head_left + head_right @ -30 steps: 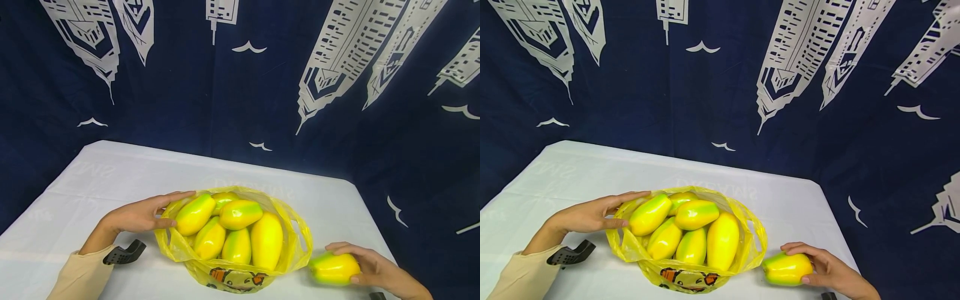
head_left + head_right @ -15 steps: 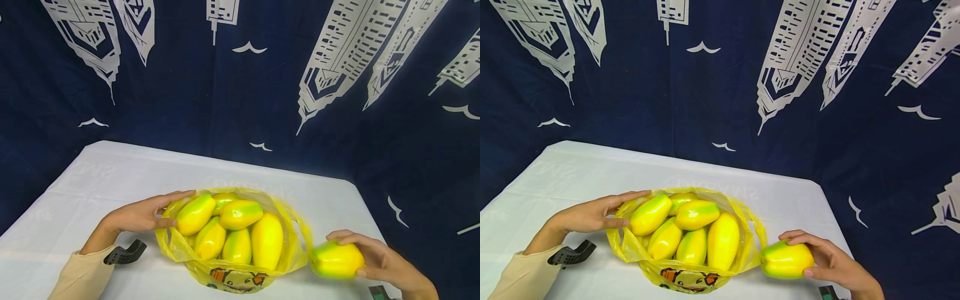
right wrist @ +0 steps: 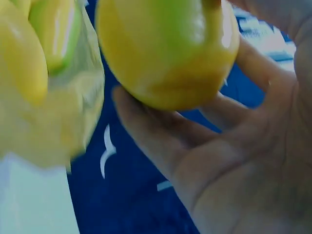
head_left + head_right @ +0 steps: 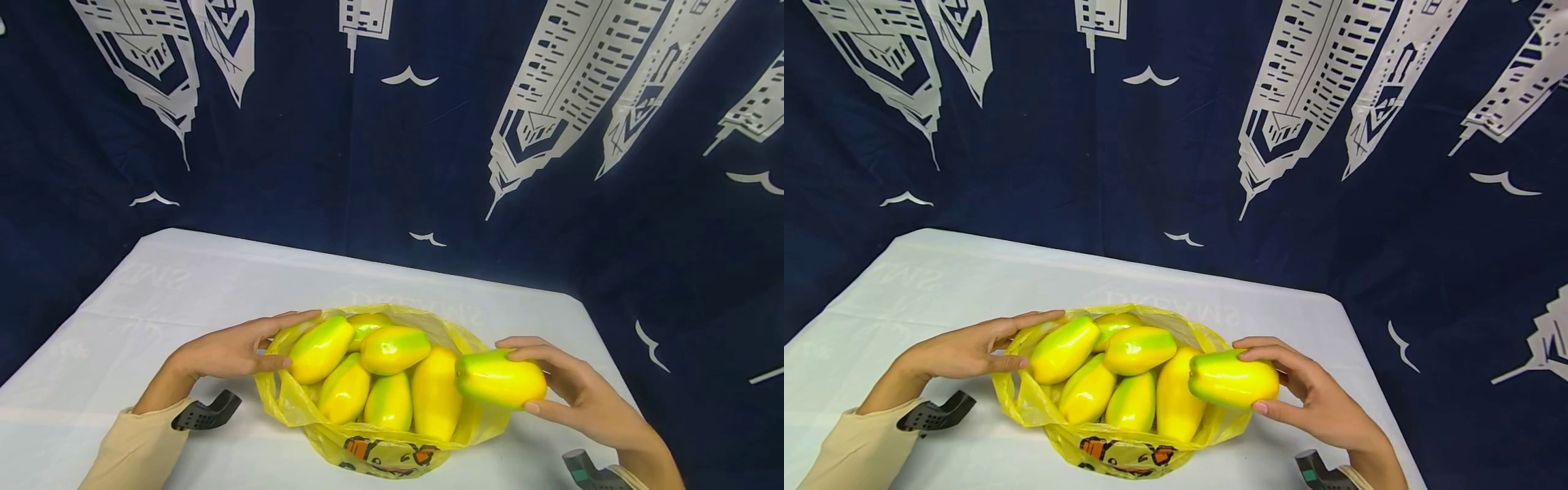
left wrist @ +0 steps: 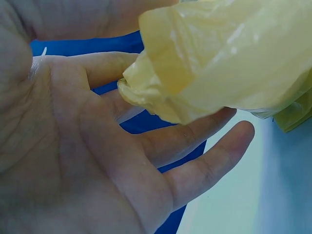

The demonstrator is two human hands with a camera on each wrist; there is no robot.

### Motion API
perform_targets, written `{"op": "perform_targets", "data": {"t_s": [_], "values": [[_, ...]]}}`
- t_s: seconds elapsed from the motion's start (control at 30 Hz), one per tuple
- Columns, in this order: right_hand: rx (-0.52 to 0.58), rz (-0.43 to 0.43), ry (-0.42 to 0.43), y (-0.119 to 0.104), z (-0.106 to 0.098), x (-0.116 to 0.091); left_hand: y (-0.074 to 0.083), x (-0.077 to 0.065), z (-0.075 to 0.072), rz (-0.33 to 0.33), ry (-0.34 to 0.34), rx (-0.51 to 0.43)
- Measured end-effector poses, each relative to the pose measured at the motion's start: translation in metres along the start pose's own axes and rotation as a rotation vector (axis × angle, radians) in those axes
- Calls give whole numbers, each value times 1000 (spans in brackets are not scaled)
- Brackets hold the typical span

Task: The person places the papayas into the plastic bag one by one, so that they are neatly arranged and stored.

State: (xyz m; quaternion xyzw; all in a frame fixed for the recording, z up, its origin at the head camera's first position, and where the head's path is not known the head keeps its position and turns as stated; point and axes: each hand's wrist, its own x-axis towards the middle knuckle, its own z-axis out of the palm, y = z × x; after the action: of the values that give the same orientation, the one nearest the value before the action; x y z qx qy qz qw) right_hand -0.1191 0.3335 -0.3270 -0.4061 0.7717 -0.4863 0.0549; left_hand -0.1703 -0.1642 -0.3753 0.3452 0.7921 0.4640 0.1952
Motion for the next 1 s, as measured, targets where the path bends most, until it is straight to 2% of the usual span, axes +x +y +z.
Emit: {"op": "perform_targets", "data": {"t_s": [0.1,0.3,0.43,0.63,0.73,0.87,1.0], "values": [[-85,39,10,-9,16,15,0,1,0,5,-3,-4],[-227,99,-55,-12,47,41,1,0,-2,1,-7,-11],[-309,71,-79,-6,62,54,1,-1,-2,-10,-2,-8],[-319,36,-110,2,78,63,2,-1,-1,-23,-2,-6],[-359,13,-121,4,86,67,3,-1,0,-46,8,-4],[-429,6,-119,6,93,70,3,-2,0,-68,18,0],[-472,-24,-103,7,96,73,3,-2,0,-59,17,1]]}}
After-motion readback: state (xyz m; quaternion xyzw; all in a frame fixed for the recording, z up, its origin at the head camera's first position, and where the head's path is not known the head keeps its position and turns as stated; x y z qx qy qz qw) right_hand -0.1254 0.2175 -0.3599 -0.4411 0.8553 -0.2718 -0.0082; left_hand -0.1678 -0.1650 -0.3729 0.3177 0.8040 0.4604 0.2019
